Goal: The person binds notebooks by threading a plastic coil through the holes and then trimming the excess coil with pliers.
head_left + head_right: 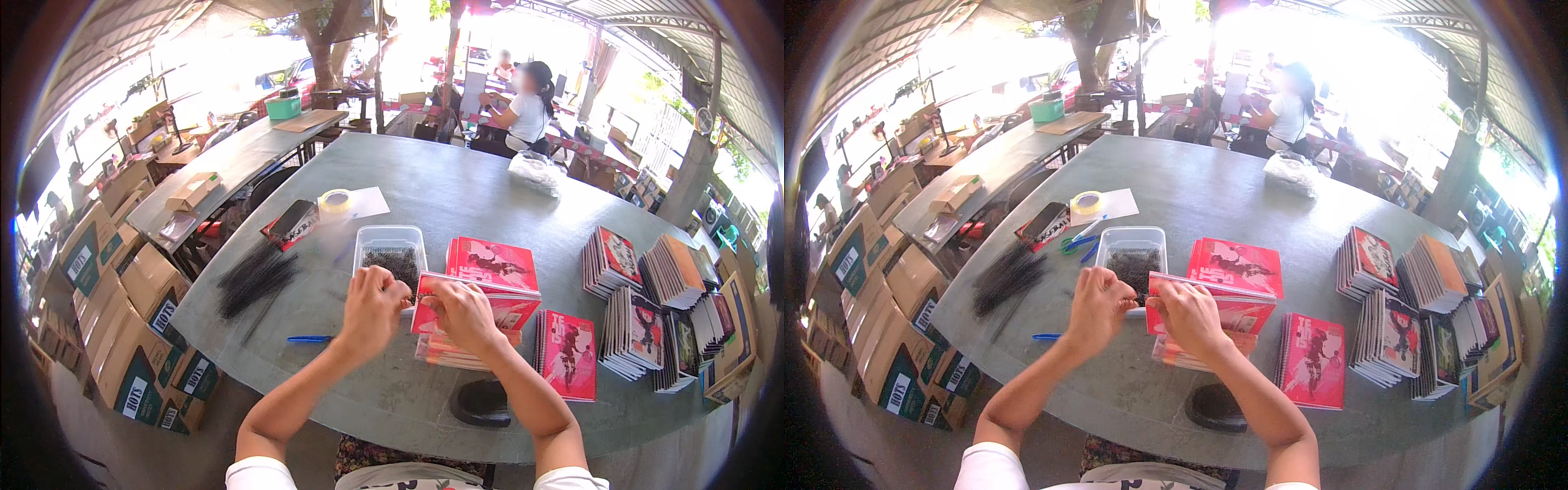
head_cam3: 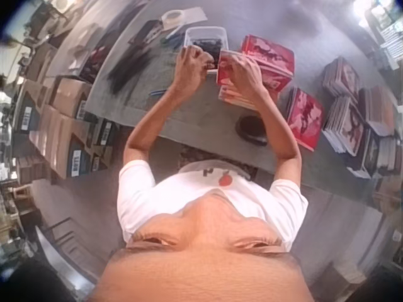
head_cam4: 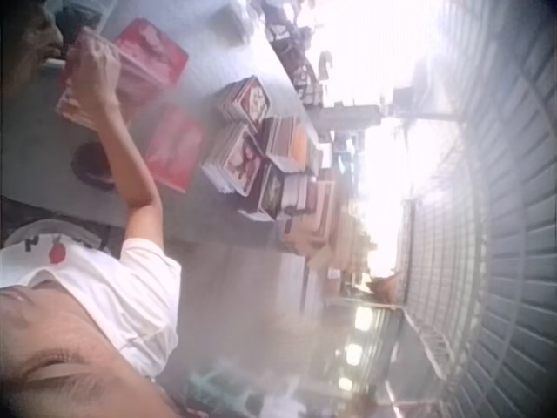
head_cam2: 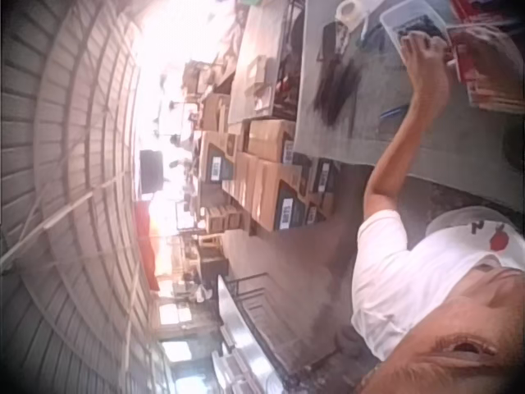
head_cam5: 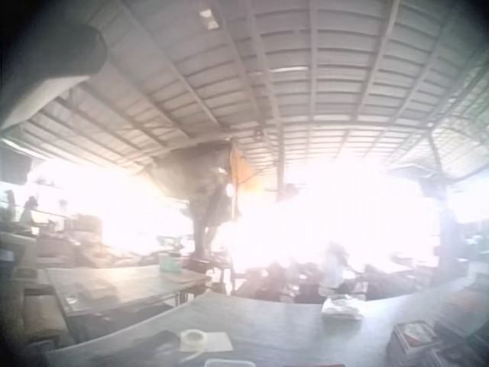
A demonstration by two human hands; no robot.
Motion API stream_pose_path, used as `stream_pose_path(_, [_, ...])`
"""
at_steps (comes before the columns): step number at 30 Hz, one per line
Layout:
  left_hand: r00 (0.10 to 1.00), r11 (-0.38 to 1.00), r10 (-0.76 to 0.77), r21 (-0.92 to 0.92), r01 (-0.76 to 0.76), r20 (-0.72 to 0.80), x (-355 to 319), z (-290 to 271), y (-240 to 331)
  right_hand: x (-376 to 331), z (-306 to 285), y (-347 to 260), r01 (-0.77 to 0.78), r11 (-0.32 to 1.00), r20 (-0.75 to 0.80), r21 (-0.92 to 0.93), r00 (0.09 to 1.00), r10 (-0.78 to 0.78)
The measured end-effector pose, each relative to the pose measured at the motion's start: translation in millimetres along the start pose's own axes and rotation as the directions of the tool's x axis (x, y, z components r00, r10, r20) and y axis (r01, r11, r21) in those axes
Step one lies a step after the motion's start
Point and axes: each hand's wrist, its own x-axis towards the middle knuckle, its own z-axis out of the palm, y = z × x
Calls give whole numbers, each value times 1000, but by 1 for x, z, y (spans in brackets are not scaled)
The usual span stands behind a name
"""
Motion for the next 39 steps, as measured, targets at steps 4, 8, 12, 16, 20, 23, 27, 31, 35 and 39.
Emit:
stream_pose_path(4, [990, 918, 88, -395, -39, 107, -55, 40, 56, -6, -11, 8, 23, 1000, 60, -21, 998, -21])
stream_pose_path(8, [842, 880, 419, -379, -285, 340, -94, 87, 108, 0, -8, -1, -27, 984, 77, 174, 997, 13])
stream_pose_path(12, [754, 856, 481, -426, -294, 447, -115, 151, 132, 2, 9, 1, 79, 989, -55, 123, 996, -73])
stream_pose_path(16, [495, 887, 70, -282, 367, 866, -54, 48, 99, -23, -19, 19, 33, 988, -134, -152, 989, -54])
stream_pose_path(20, [884, 817, -460, -432, 382, -87, -7, -34, 37, -34, -38, 26, -48, 979, -65, -196, 997, 36])
stream_pose_path(23, [990, 991, -128, -35, 131, 60, -18, -9, 9, -23, -24, 16, -29, 986, -63, -163, 998, 19])
stream_pose_path(27, [983, 997, -50, -65, 39, -175, -13, -36, 19, -28, -30, 22, -62, 992, -55, -112, 997, 56])
stream_pose_path(31, [961, 933, -160, -282, 221, 225, -35, -1, -2, -25, -25, 16, 23, 991, -35, -132, 999, -27])
stream_pose_path(35, [990, 966, -80, -255, 48, -115, -19, -19, 13, -29, -30, 19, 13, 989, -63, -150, 998, -23])
stream_pose_path(39, [983, 989, -86, -109, 104, 164, -34, -3, 4, -29, -26, 13, 2, 978, -34, -211, 999, -10])
